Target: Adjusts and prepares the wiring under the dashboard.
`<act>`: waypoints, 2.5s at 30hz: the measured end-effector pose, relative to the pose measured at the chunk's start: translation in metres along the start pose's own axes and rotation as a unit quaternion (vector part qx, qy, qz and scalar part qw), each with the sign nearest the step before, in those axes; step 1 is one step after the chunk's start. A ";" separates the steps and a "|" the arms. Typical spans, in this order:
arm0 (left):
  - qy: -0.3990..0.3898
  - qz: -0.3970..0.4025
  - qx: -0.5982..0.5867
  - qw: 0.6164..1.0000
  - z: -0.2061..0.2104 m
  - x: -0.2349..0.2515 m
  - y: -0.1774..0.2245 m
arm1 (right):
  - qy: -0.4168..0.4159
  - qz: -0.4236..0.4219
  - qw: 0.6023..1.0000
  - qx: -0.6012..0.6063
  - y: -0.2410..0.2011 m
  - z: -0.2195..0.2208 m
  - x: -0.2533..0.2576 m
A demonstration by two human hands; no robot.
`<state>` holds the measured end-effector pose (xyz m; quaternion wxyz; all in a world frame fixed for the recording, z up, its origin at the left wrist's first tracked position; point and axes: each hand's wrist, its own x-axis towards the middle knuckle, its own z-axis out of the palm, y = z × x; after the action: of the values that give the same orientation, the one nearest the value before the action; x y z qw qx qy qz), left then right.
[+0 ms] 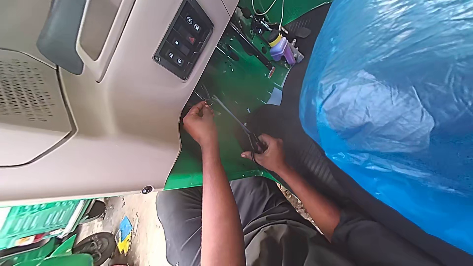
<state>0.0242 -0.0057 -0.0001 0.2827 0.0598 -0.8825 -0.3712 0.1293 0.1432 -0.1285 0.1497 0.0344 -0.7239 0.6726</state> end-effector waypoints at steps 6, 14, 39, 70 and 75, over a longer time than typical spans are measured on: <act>-0.005 -0.003 0.048 0.999 -0.003 -0.001 0.003 | -0.024 -0.035 0.999 -0.008 -0.002 0.013 0.010; -0.005 -0.012 -0.009 1.000 -0.003 0.002 -0.004 | -0.013 -0.107 0.994 -0.019 0.007 -0.001 0.013; -0.021 0.029 0.161 0.986 -0.005 -0.004 0.006 | -0.078 -0.111 0.985 -0.106 0.001 -0.008 0.056; 0.016 0.015 0.083 0.996 -0.008 -0.011 0.006 | -0.100 -0.081 0.991 -0.047 0.004 -0.007 0.058; 0.005 0.016 0.115 0.993 -0.009 -0.011 0.005 | -0.091 -0.095 0.989 -0.067 0.006 -0.004 0.060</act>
<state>0.0385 -0.0040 0.0037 0.2844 0.0800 -0.9186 -0.2625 0.0713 0.1567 -0.1183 0.1483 0.1545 -0.7717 0.5988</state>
